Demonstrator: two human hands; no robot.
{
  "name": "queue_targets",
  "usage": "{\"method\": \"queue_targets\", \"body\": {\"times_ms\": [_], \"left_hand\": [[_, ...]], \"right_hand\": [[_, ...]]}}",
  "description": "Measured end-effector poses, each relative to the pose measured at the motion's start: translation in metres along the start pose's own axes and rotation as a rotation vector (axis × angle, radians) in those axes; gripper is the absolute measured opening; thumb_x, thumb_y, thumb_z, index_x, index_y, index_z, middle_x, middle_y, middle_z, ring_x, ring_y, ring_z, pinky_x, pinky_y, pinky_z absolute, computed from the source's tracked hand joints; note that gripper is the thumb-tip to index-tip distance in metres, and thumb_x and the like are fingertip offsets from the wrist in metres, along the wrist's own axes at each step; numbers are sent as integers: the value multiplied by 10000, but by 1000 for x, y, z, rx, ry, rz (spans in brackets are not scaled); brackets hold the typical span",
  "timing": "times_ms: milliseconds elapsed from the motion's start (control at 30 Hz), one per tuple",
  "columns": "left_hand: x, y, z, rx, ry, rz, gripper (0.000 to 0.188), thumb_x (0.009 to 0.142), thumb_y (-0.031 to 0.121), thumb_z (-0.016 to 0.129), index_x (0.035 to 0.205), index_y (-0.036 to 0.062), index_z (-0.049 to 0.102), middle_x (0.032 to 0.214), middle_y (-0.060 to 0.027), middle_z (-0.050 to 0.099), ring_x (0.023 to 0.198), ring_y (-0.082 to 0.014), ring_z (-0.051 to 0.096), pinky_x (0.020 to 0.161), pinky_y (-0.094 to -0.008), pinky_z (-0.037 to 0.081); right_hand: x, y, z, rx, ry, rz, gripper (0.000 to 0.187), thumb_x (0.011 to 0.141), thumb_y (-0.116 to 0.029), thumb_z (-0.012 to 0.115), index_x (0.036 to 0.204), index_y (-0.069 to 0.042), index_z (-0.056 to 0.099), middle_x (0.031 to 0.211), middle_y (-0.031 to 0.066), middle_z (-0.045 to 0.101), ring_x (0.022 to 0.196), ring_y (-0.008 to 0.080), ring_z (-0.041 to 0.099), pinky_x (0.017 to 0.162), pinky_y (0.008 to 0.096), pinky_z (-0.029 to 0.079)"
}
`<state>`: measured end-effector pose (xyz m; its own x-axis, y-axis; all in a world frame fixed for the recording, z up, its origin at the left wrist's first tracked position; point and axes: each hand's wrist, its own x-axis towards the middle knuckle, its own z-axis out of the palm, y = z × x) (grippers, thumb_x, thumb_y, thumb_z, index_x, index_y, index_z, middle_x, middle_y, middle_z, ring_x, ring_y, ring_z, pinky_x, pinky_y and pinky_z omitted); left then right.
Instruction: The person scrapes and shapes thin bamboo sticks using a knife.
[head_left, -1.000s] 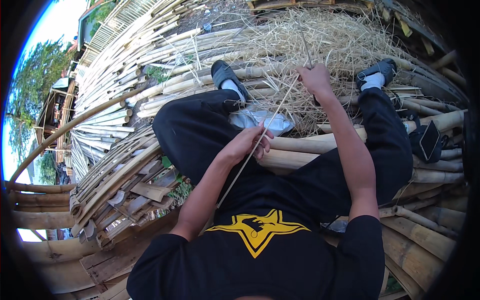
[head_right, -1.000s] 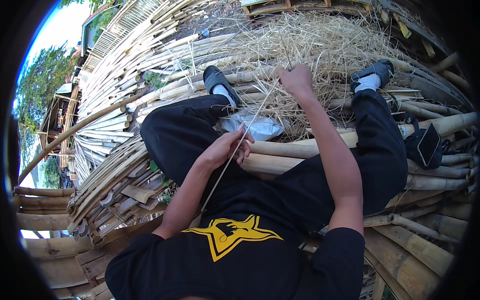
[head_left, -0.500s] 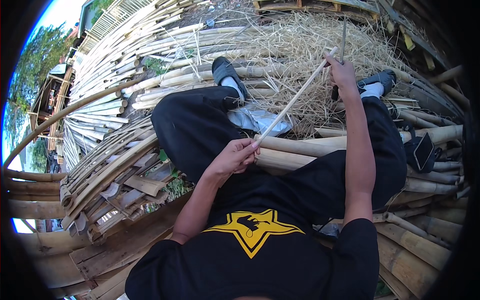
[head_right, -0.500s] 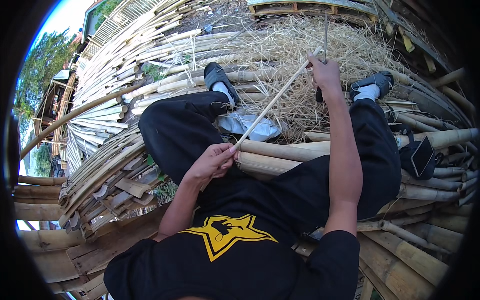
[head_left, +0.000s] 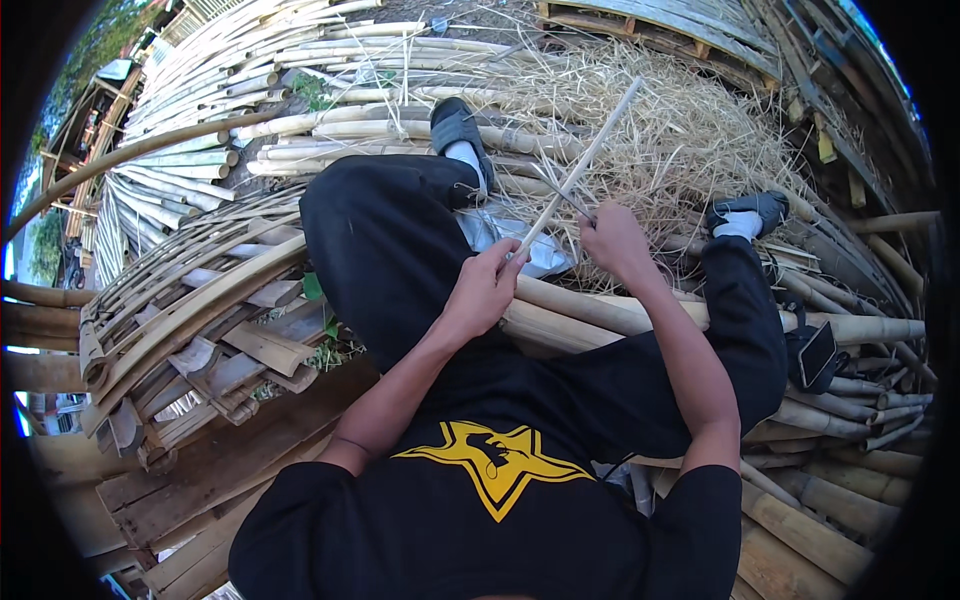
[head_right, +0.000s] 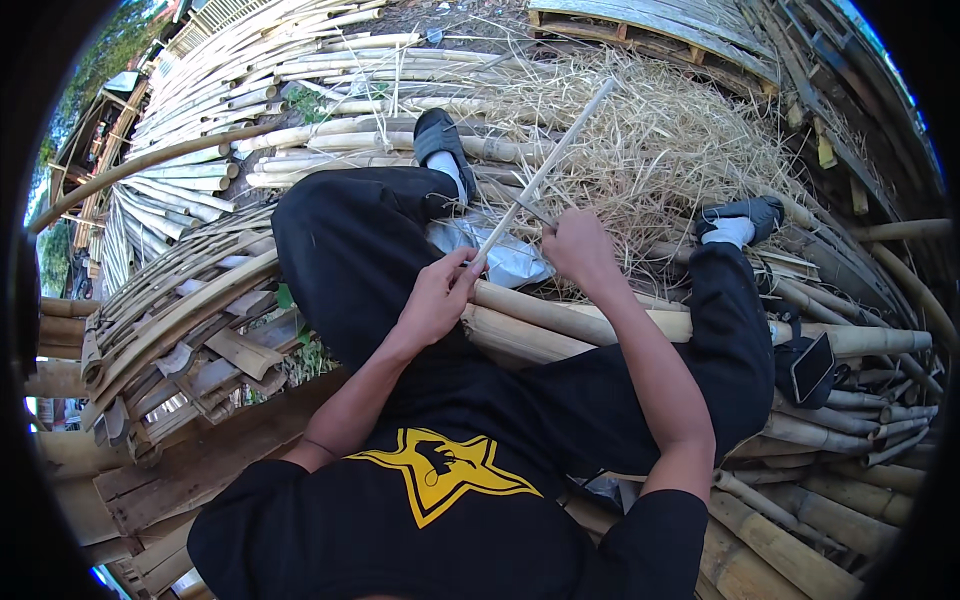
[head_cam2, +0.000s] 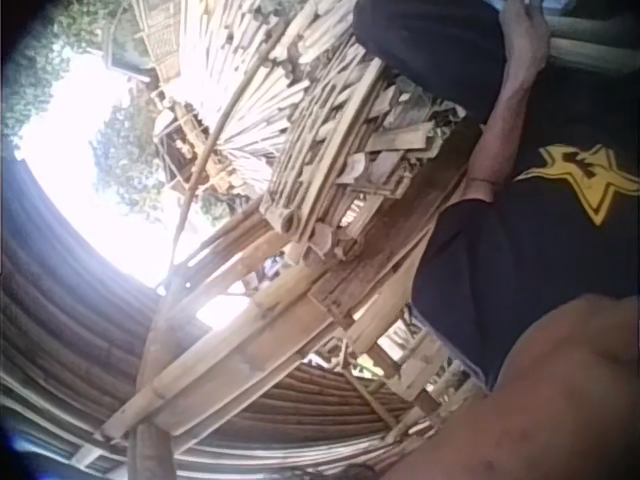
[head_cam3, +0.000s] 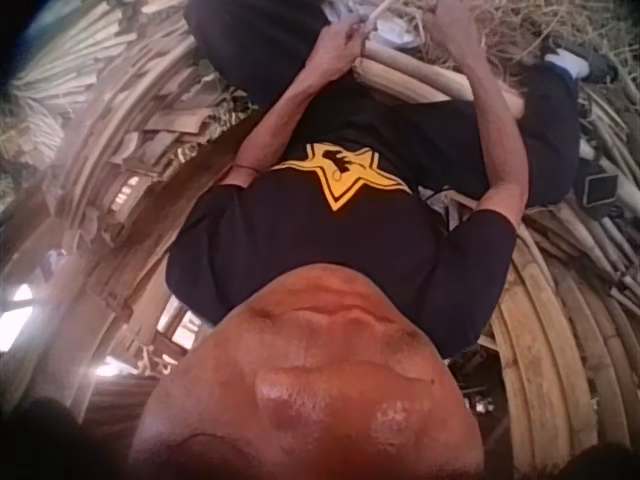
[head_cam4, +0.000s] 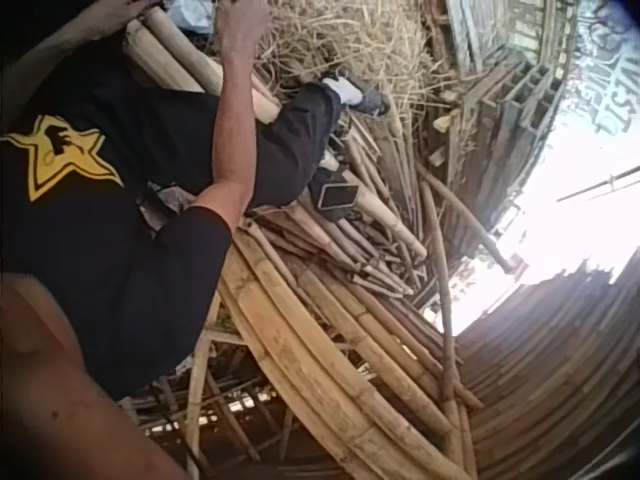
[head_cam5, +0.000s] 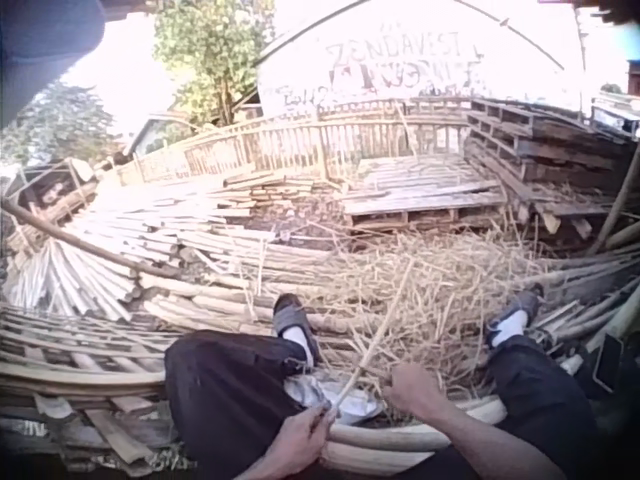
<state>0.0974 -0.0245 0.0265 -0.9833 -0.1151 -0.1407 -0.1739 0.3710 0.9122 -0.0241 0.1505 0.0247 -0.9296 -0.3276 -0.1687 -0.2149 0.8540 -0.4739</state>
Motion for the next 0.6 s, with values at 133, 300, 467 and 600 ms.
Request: {"method": "queue_targets", "body": {"times_ms": [133, 300, 467, 600], "left_hand": [[-1, 1, 0, 73, 4, 15, 192, 942, 132, 513, 1002, -42, 565, 645, -134, 550, 573, -110, 449, 545, -291, 398], [-3, -3, 12, 94, 34, 28, 196, 935, 127, 521, 1022, -43, 568, 651, -159, 555, 563, -125, 460, 551, -303, 408], [-8, -20, 18, 149, 93, 113, 193, 927, 132, 539, 1009, -39, 574, 621, -158, 546, 537, -133, 490, 537, -312, 406], [-44, -11, 6, 134, 34, -47, 173, 930, 131, 537, 994, -25, 573, 587, -121, 529, 506, -116, 483, 499, -295, 385]], "right_hand": [[2, 16, 23, -78, 3, -160, 303, 803, -229, 538, 727, 41, 653, 735, 257, 632, 725, 410, 633, 723, 477, 514], [0, 15, 27, -104, -68, -112, 261, 777, -213, 562, 733, 26, 657, 740, 265, 634, 729, 411, 640, 702, 477, 521], [27, 43, 55, -203, -10, -144, 227, 752, -195, 579, 748, 15, 664, 755, 257, 641, 755, 392, 653, 704, 455, 531], [77, 146, 28, -167, 206, 378, 262, 772, -195, 564, 900, 5, 675, 931, 230, 665, 895, 368, 657, 751, 432, 532]]}}
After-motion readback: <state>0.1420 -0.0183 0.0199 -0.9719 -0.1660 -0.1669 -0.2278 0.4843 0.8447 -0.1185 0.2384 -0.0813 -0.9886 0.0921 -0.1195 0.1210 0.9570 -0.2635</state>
